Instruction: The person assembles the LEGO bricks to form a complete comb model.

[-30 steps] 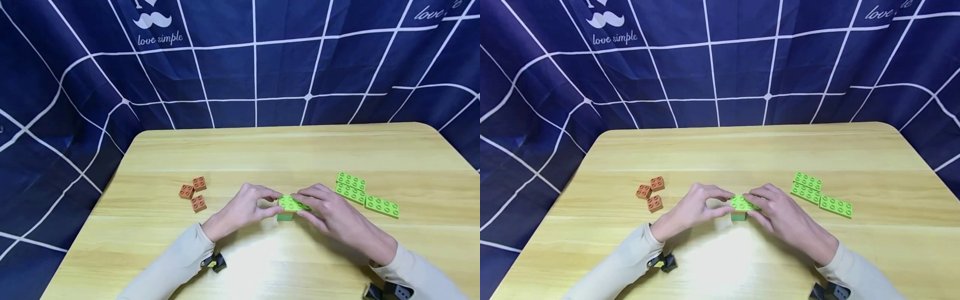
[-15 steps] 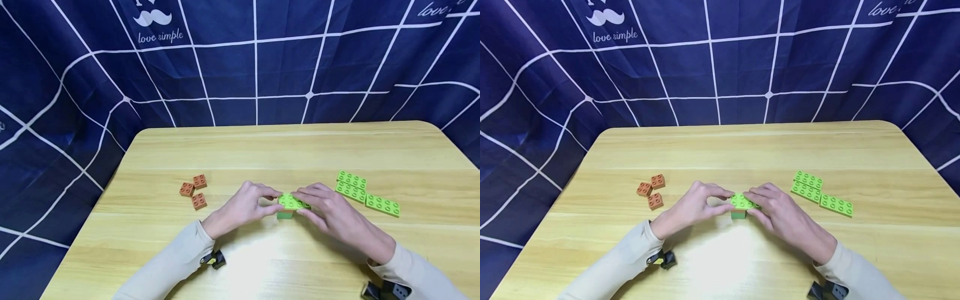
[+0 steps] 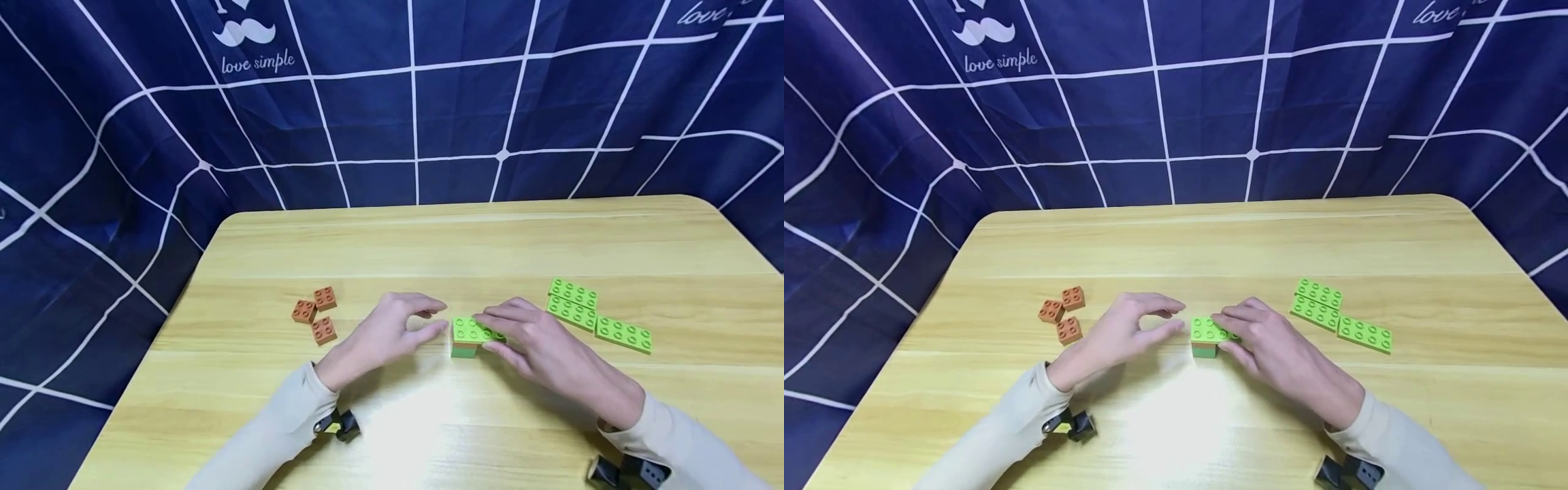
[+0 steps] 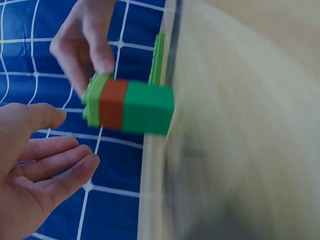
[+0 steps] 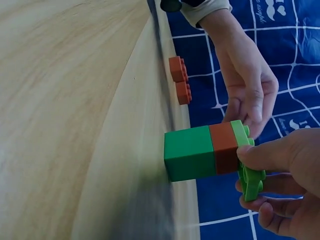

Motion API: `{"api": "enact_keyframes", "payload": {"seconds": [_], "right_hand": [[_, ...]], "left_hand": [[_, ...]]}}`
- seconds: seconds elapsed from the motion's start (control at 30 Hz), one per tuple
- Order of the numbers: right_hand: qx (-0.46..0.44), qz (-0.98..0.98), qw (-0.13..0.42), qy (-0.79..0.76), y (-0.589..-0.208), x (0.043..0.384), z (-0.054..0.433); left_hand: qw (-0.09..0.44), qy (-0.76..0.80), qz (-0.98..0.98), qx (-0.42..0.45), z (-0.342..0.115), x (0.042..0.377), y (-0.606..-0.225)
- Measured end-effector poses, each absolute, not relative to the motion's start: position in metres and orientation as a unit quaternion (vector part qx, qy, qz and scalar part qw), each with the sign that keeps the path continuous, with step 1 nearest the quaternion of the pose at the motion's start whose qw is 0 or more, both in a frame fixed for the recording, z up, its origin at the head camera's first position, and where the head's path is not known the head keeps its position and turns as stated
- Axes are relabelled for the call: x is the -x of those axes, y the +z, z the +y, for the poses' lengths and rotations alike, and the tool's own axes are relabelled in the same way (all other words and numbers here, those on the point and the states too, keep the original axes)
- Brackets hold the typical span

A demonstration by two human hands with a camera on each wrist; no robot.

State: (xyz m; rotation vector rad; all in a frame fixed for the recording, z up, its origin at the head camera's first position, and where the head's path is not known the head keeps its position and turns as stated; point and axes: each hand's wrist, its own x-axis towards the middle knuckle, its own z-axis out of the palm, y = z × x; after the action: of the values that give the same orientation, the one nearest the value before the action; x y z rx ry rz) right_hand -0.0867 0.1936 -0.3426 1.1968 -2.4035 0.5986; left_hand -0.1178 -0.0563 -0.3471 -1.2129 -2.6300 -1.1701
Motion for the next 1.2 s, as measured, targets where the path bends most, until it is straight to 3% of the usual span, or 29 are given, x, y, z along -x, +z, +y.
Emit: {"api": "enact_keyframes", "payload": {"seconds": [0.63, 1.2], "right_hand": [[-0.435, -0.855, 0.203, 0.199, -0.345, 0.087, 0.196], [-0.428, -0.858, 0.202, 0.198, -0.344, 0.086, 0.195]], "left_hand": [[0.038, -0.283, -0.915, 0.285, -0.155, 0.117, -0.355], [0.084, -0.219, -0.937, 0.261, -0.186, 0.104, -0.362]]}}
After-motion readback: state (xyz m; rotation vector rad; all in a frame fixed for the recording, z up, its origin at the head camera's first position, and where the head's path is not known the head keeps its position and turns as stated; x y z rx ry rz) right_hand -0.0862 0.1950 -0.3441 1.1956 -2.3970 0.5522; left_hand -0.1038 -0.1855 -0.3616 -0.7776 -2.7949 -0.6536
